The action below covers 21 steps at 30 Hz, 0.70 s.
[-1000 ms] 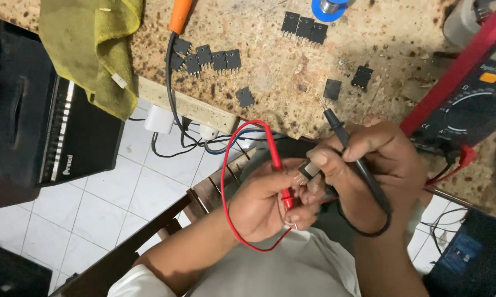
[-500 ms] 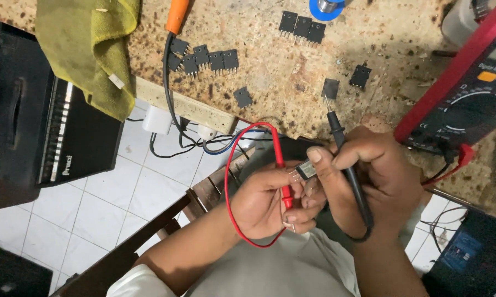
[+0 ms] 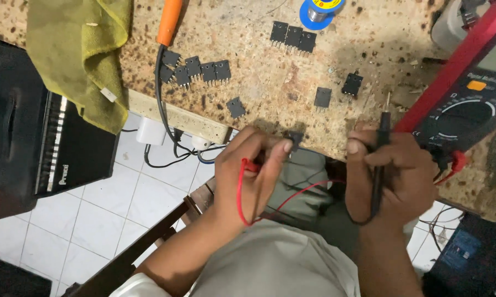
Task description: Testing and sorting electronic components using a digital multimeter at a repair bench.
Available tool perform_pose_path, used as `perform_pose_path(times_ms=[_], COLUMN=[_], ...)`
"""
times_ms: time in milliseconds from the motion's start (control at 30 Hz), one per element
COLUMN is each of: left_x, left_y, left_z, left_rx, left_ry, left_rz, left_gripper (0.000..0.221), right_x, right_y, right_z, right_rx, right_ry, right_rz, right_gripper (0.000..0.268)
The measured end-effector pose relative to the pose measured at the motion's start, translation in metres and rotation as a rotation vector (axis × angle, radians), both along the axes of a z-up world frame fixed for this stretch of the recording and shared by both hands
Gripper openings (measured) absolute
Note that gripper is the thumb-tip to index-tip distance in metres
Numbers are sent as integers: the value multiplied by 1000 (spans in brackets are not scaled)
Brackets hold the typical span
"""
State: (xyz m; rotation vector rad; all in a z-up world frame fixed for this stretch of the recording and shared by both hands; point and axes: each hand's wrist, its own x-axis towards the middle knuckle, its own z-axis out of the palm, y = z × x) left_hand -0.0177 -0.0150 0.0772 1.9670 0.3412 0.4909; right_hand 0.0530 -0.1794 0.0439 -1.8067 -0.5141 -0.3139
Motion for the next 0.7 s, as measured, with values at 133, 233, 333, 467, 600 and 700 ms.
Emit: perform_pose_path(times_ms=[133,233,333,467,600,700], left_x=[14,18,19,20,19,34], left_y=[8,12,12,13,25,48], left_z=[-6,-14,-17,-16,4,17], left_rx=[70,112,116,105,122,271], left_ry=[-34,31,90,55,-2,-67], left_rz=[11,46,69,80,115,173], left_gripper=[21,12,14,13,14,7], right_x=[10,17,18,20,20,20], right_y=[6,15,18,22,21,22], right_z=[2,9,-1,-1,-6,-7], right_rx=[-16,-94,-84,-253,-210,-282], right_ry=[53,128,141,41,-6,-48], right_rz=[76,173,128,72,82,66], right_gripper=[20,29,19,22,21,21])
